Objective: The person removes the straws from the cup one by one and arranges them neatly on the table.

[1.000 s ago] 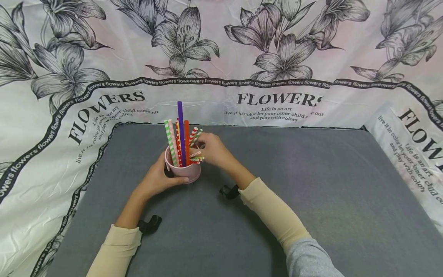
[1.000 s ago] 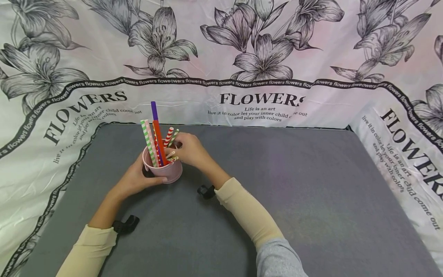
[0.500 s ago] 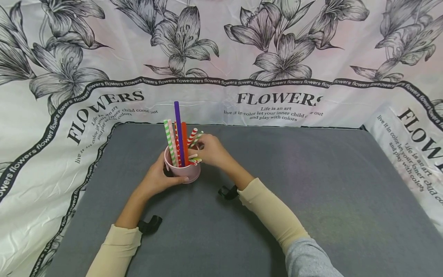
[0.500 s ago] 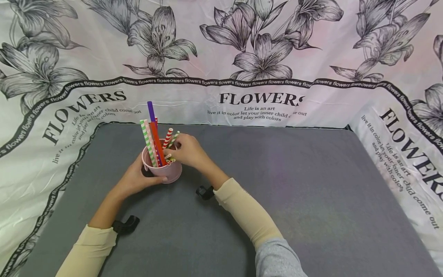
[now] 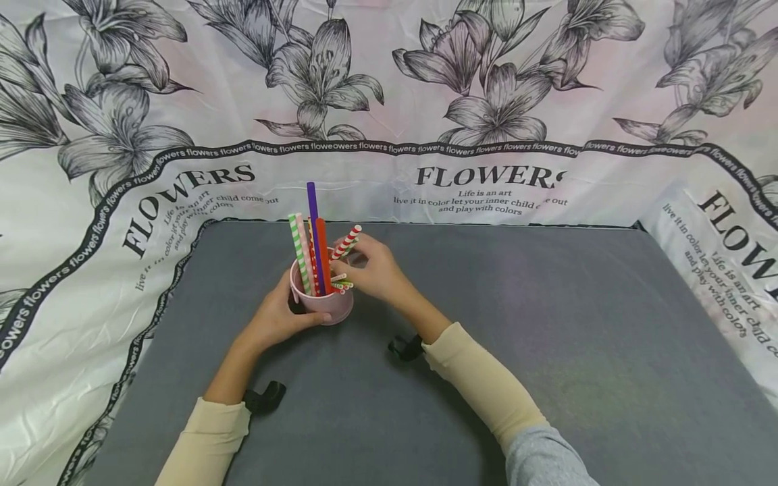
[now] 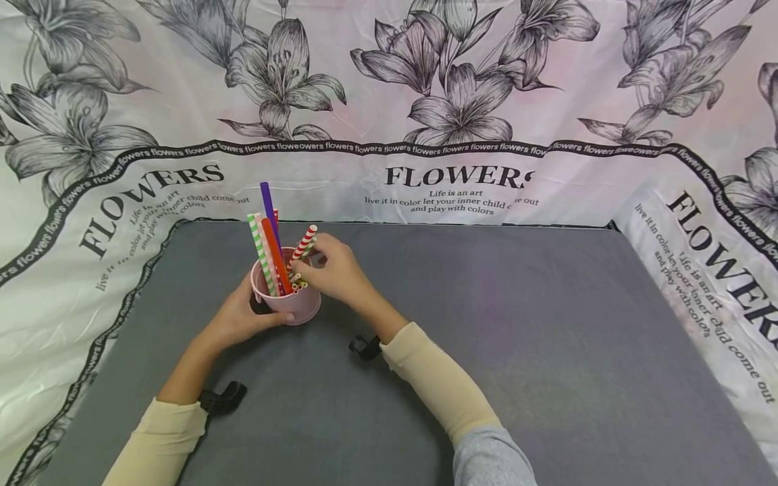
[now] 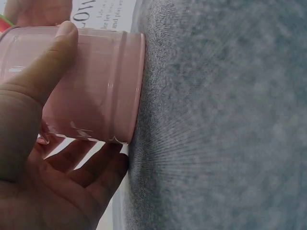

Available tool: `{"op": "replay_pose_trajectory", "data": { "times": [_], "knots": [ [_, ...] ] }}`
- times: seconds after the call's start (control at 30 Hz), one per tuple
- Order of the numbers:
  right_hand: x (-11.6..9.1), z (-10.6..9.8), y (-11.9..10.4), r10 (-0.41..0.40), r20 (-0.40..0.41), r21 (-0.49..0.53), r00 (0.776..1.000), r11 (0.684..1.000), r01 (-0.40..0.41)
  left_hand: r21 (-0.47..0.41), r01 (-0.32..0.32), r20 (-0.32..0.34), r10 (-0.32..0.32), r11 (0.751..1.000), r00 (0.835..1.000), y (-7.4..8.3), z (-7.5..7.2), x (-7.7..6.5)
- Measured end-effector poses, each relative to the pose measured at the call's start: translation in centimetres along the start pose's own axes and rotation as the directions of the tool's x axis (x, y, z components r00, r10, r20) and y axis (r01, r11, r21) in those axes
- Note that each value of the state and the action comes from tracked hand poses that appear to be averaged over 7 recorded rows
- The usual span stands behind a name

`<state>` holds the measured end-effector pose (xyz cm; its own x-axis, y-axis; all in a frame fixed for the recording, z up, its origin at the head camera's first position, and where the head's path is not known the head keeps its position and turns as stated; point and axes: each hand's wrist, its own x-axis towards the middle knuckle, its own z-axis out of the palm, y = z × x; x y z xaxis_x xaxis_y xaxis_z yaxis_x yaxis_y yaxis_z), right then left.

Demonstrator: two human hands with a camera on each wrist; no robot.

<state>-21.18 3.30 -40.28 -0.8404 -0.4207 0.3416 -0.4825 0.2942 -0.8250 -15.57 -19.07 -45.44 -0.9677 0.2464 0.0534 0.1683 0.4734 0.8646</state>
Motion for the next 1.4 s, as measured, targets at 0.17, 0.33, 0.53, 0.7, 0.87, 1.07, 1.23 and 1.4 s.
{"op": "replay_pose_trajectory", "data": {
  "times": [0.17,0.33,0.53,0.7,0.87,1.07,1.23,1.4],
  "knots": [
    [-0.2,-0.3,-0.4,-0.039,-0.054,0.023,0.998,0.999,0.04,-0.001,-0.005,-0.003,0.005,1.0,1.0,0.1,0.1,0.0],
    [-0.2,-0.9,-1.2,-0.05,-0.077,0.041,0.996,0.998,0.053,0.001,-0.012,-0.007,0.012,1.0,1.0,0.3,0.1,0.0],
    [0.1,-2.0,-2.0,-0.091,-0.134,0.083,0.987,0.991,0.103,0.005,-0.002,-0.004,0.002,1.0,1.0,0.4,0.0,0.0],
    [0.3,-2.7,-2.4,-0.115,-0.18,0.124,0.977,0.983,0.138,0.009,-0.001,-0.009,0.002,1.0,1.0,0.4,0.0,0.0],
    [0.2,-3.2,-2.7,-0.131,-0.19,0.141,0.973,0.977,0.16,0.015,-0.001,-0.01,0.001,1.0,1.0,0.3,0.0,-0.1],
    [0.1,-3.6,-3.1,-0.097,-0.216,0.184,0.972,0.973,0.138,0.002,0.004,-0.003,-0.004,1.0,1.0,0.2,0.0,-0.2],
    [0.1,-4.0,-3.9,-0.083,-0.267,0.213,0.96,0.967,0.143,0.0,-0.001,-0.005,0.001,1.0,1.0,0.2,0.0,-0.1],
    [-0.2,-4.7,-6.2,-0.082,-0.301,0.277,0.95,0.946,0.169,0.004,-0.001,-0.005,0.001,1.0,1.0,0.1,0.0,-0.1]
  ]
}}
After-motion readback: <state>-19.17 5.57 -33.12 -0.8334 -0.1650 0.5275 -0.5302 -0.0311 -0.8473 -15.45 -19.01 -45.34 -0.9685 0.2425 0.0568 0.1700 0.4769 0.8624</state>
